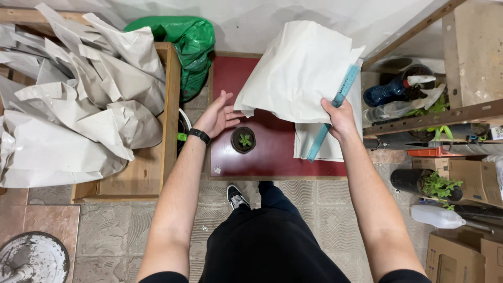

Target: The person picks up a small plant in a black pot, wraps it in white paper, and uses a blue ruler to tuck the paper around the base before placing it on a shelf.

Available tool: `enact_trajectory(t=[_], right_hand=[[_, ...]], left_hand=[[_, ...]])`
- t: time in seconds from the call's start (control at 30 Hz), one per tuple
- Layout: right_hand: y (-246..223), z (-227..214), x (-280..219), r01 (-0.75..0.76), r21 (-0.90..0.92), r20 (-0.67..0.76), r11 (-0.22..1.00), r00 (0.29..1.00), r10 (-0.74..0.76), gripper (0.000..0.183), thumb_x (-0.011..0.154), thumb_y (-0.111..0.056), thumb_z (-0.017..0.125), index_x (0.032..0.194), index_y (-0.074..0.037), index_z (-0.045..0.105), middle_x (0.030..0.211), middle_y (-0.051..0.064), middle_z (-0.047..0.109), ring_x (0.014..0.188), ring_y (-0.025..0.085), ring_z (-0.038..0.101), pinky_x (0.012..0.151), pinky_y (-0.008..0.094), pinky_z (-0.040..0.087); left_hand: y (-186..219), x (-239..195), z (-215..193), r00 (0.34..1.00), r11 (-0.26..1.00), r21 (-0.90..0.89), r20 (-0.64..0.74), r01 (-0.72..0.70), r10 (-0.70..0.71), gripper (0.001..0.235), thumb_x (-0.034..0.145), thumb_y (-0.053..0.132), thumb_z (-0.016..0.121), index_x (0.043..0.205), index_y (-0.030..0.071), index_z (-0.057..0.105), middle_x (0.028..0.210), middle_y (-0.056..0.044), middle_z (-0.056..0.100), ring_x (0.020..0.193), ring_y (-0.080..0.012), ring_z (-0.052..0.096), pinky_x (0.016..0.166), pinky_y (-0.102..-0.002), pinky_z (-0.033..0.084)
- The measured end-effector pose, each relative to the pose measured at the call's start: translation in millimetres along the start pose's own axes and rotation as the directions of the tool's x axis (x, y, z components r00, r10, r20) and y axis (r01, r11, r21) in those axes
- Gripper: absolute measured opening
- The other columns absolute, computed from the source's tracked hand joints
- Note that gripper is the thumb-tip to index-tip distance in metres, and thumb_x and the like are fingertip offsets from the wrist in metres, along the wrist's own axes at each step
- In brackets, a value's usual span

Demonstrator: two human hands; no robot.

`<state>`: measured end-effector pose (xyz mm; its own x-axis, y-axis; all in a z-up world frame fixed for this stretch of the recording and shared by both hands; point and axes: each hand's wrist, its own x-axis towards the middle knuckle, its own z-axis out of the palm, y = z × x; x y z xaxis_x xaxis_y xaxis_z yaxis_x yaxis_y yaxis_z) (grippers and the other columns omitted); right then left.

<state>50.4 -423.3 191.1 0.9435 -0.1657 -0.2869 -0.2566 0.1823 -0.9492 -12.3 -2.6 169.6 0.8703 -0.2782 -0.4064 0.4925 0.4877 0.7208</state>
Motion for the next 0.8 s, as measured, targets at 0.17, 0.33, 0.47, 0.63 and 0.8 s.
enact_trajectory(t=[0.17, 0.33, 0.47, 0.63, 0.8], right_hand=[[26.5, 6.8, 53.5, -0.071, 0.027, 0.110, 0.997, 0.992, 0.068, 0.034, 0.101, -0.012, 0.092, 0.130, -0.008, 0.074, 0.106, 0.006, 0.083, 0.094, 0.022, 0.085, 0.087, 0.044, 0.072], [50.0, -2.6, 113.3, 0.039, -0.282, 0.111, 0.958, 0.994, -0.008, 0.025, 0.100, -0.015, 0.093, 0.119, -0.009, 0.077, 0.094, 0.002, 0.078, 0.084, 0.017, 0.080, 0.077, 0.037, 0.069], [53.3, -16.0, 136.8, 0.143, -0.612, 0.081, 0.778, 0.990, -0.118, 0.028, 0.105, -0.016, 0.089, 0.129, -0.007, 0.079, 0.103, 0.010, 0.081, 0.096, 0.022, 0.077, 0.088, 0.046, 0.065], [62.7, -19.9, 148.7, 0.006, -0.795, -0.061, 0.606, 0.994, -0.090, 0.025, 0.107, -0.024, 0.081, 0.128, -0.011, 0.078, 0.105, 0.013, 0.083, 0.096, 0.029, 0.081, 0.082, 0.044, 0.068], [44.4, -20.6, 126.4, -0.140, -0.782, -0.129, 0.607, 0.990, 0.062, 0.031, 0.113, -0.027, 0.065, 0.132, -0.004, 0.070, 0.088, 0.009, 0.081, 0.070, 0.017, 0.080, 0.060, 0.033, 0.068]], left_hand=[[-23.7, 54.4, -15.4, 0.994, 0.985, -0.142, 0.054, 0.101, -0.095, 0.082, 0.109, 0.077, 0.062, 0.175, 0.032, 0.045, 0.169, -0.022, 0.057, 0.153, -0.0489, 0.058, 0.122, -0.070, 0.048], [-20.3, 64.3, -29.7, 0.996, 0.981, -0.188, 0.080, 0.043, -0.028, 0.044, 0.108, 0.034, 0.074, 0.148, 0.017, 0.065, 0.118, -0.005, 0.073, 0.094, -0.0222, 0.069, 0.079, -0.039, 0.058], [-6.3, 78.9, -56.9, 0.960, 0.904, 0.418, -0.205, -0.089, 0.189, 0.040, 0.100, 0.020, 0.091, 0.130, 0.007, 0.068, 0.100, -0.002, 0.083, 0.076, -0.0082, 0.075, 0.061, -0.018, 0.055], [-31.4, 122.7, -123.2, 0.786, 0.443, 0.808, -0.542, 0.389, 0.298, 0.047, 0.101, 0.060, 0.084, 0.119, 0.019, 0.071, 0.110, -0.011, 0.077, 0.110, -0.0310, 0.078, 0.085, -0.048, 0.064], [-46.7, 137.3, -120.3, 0.744, 0.209, 0.786, -0.618, 0.582, 0.253, 0.054, 0.115, 0.059, 0.063, 0.152, 0.021, 0.056, 0.129, -0.021, 0.080, 0.122, -0.0413, 0.079, 0.101, -0.055, 0.066]])
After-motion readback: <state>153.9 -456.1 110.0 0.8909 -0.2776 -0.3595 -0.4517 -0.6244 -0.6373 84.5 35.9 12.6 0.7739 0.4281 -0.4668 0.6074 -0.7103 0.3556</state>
